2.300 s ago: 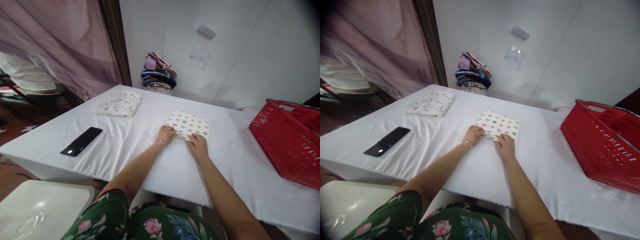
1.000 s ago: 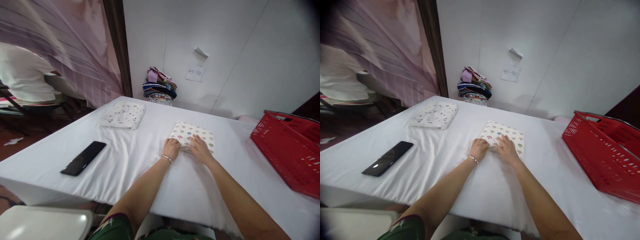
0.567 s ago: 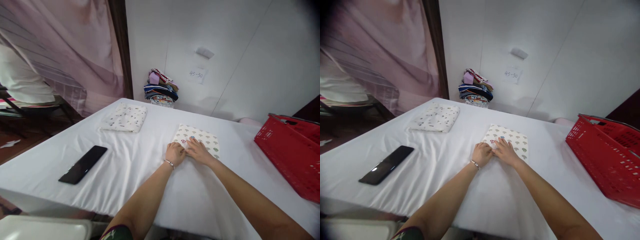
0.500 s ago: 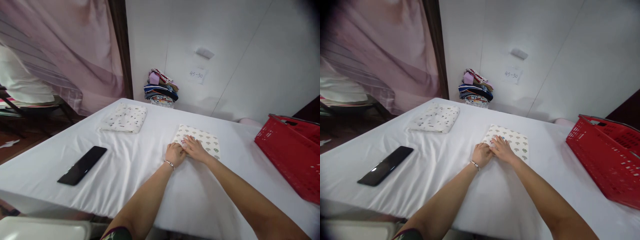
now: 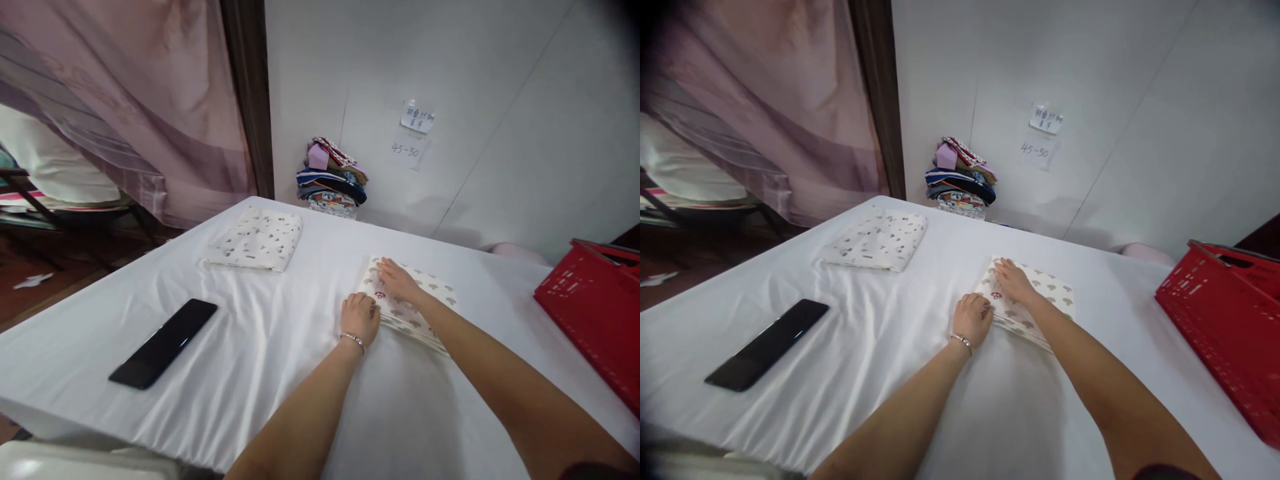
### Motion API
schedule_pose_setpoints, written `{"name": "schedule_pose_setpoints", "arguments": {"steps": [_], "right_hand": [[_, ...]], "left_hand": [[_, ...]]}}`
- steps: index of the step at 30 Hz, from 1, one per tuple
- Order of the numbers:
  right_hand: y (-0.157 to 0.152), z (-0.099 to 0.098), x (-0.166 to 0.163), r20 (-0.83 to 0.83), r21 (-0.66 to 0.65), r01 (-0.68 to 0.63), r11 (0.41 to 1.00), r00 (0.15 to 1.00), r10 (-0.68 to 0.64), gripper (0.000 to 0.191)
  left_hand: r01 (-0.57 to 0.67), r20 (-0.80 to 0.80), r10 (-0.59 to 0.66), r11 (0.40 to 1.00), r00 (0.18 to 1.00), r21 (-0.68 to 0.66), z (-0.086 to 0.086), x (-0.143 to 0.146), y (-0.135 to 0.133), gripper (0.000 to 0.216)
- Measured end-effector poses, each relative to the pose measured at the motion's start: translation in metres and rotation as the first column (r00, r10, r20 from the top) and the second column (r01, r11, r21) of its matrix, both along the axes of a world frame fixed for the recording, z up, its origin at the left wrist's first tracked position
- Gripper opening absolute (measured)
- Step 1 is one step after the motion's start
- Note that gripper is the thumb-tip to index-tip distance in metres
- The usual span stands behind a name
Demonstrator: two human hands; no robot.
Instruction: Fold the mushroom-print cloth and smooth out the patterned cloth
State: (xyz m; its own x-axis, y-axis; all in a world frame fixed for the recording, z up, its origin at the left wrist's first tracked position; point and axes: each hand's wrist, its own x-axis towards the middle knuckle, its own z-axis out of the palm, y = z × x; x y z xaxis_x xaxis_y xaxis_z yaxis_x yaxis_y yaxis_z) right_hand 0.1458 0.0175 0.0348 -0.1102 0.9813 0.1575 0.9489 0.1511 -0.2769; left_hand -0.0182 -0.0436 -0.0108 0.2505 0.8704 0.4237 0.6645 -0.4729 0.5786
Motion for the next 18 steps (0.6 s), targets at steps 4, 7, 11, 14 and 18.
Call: {"name": "schedule_pose_setpoints", "arguments": {"steps": [4, 7, 11, 14, 18], "right_hand": [[0.035, -0.019, -0.007, 0.117, 0.029, 0.156, 0.987, 0.98, -0.159, 0.048], [0.041, -0.036, -0.008, 0.162, 0.0, 0.204, 0.979, 0.966, -0.201, 0.051], [0.04, -0.04, -0.004, 0.195, -0.042, 0.199, 0.979, 0.963, -0.187, 0.054], [0.04, -0.034, -0.005, 0.234, -0.088, 0.227, 0.97, 0.951, -0.201, 0.056], [0.036, -0.027, -0.006, 0.259, -0.129, 0.222, 0.967, 0.948, -0.183, 0.057]], "left_hand": [[0.011, -0.044, -0.011, 1.0, 0.999, 0.005, -0.002, 0.001, 0.0, 0.007], [0.01, -0.056, -0.011, 1.0, 0.998, -0.006, -0.002, 0.0, 0.001, 0.011], [0.009, -0.053, -0.01, 1.0, 0.999, -0.02, 0.001, 0.0, 0.001, 0.019], [-0.004, -0.055, 0.003, 1.0, 0.998, -0.019, 0.004, 0.0, -0.001, 0.019], [-0.006, -0.069, 0.005, 1.0, 0.998, -0.017, 0.006, 0.0, -0.002, 0.017]]}}
